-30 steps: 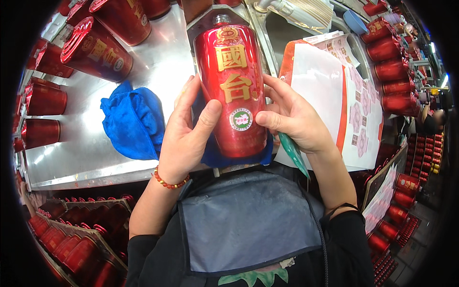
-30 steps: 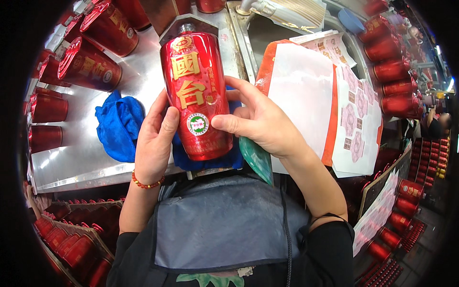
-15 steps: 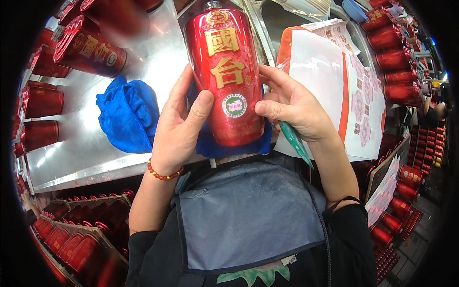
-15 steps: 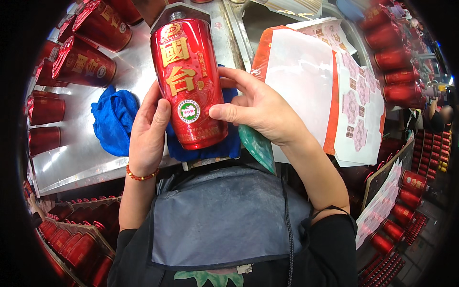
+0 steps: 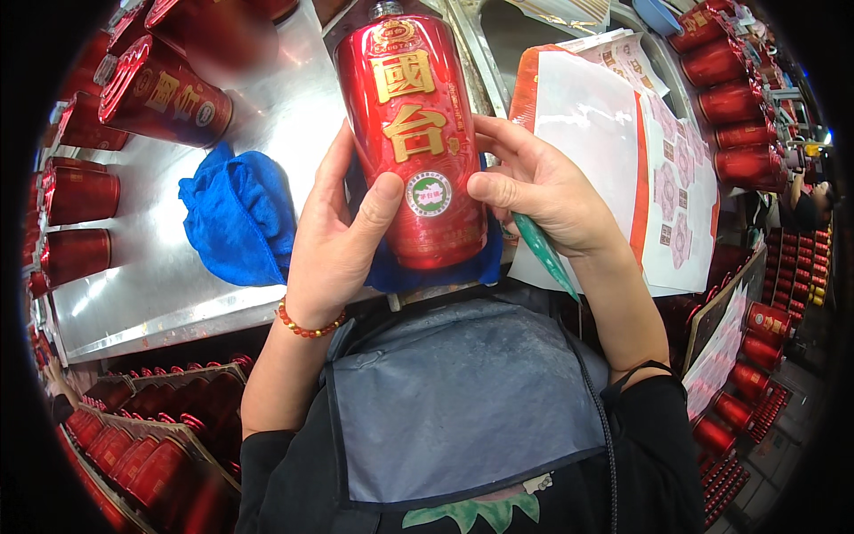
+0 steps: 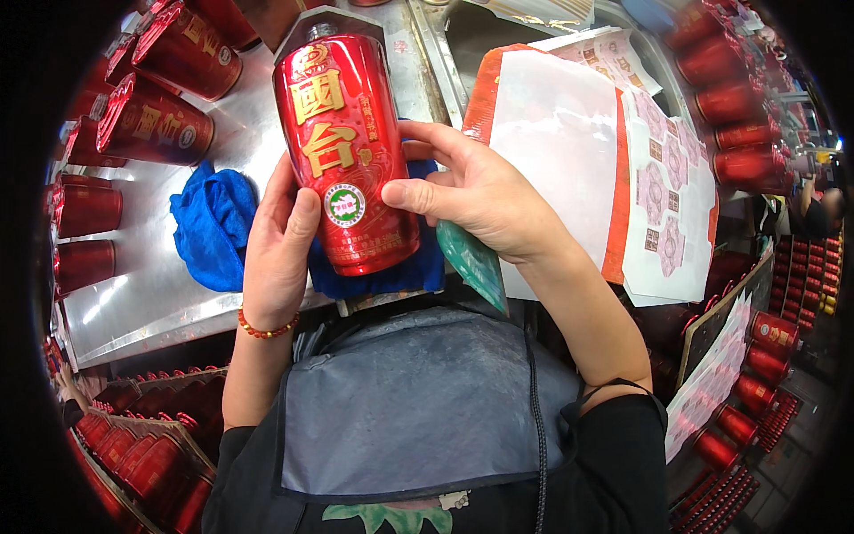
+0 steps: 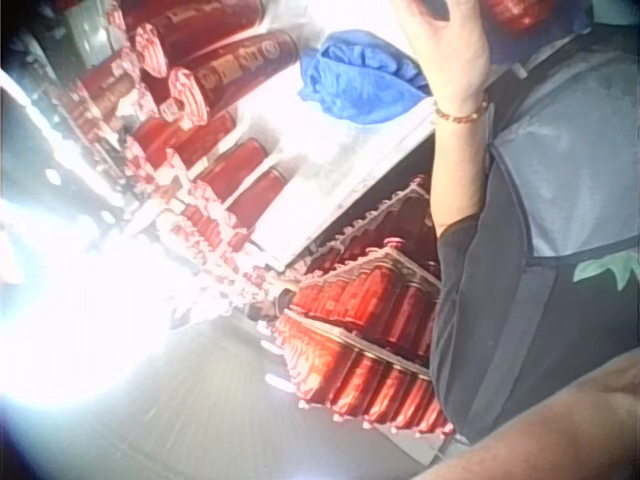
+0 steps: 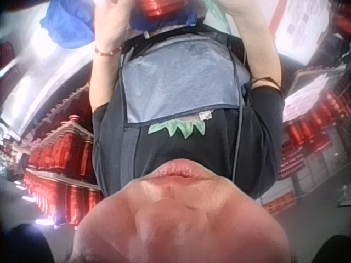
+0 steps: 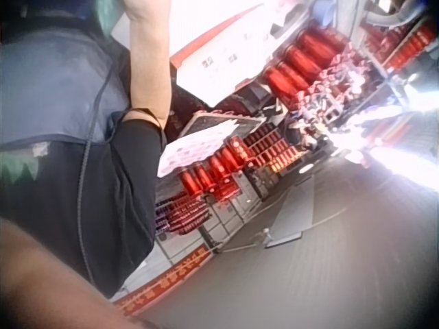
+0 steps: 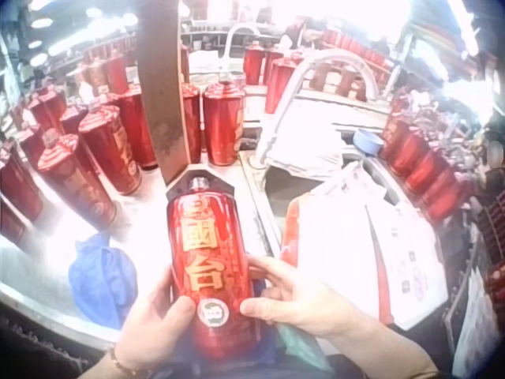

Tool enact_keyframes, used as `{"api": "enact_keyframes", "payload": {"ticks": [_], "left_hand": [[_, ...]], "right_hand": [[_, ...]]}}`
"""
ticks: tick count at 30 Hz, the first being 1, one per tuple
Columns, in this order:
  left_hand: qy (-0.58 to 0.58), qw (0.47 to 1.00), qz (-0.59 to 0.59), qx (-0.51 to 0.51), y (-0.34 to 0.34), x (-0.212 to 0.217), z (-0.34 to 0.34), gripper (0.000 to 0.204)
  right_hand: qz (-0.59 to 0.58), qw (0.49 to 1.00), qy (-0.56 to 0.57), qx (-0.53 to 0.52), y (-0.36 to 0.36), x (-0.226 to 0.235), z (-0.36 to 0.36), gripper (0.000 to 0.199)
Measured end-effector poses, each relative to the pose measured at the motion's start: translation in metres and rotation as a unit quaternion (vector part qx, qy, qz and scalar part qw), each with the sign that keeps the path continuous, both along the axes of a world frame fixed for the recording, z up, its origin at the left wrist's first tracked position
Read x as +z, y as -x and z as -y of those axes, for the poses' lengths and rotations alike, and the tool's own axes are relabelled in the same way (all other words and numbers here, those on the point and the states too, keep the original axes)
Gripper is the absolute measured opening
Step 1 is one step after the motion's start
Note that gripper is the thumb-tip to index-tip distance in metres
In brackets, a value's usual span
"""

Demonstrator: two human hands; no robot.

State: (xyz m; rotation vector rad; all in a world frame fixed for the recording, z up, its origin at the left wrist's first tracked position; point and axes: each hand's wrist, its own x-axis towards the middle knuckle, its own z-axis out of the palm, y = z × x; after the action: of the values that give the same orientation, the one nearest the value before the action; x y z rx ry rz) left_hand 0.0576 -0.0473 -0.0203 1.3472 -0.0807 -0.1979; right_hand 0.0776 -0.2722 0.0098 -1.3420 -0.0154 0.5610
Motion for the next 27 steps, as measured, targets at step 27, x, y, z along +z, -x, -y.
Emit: {"api": "enact_keyframes", "payload": {"ticks": [27], "left_hand": [[0.020,0.993,-0.006,0.119,-0.070,0.036,0.016,0.043]], "right_hand": [[0.002,1.000,0.002,0.002,0.003,0.008,-0.005,0.085]]}}
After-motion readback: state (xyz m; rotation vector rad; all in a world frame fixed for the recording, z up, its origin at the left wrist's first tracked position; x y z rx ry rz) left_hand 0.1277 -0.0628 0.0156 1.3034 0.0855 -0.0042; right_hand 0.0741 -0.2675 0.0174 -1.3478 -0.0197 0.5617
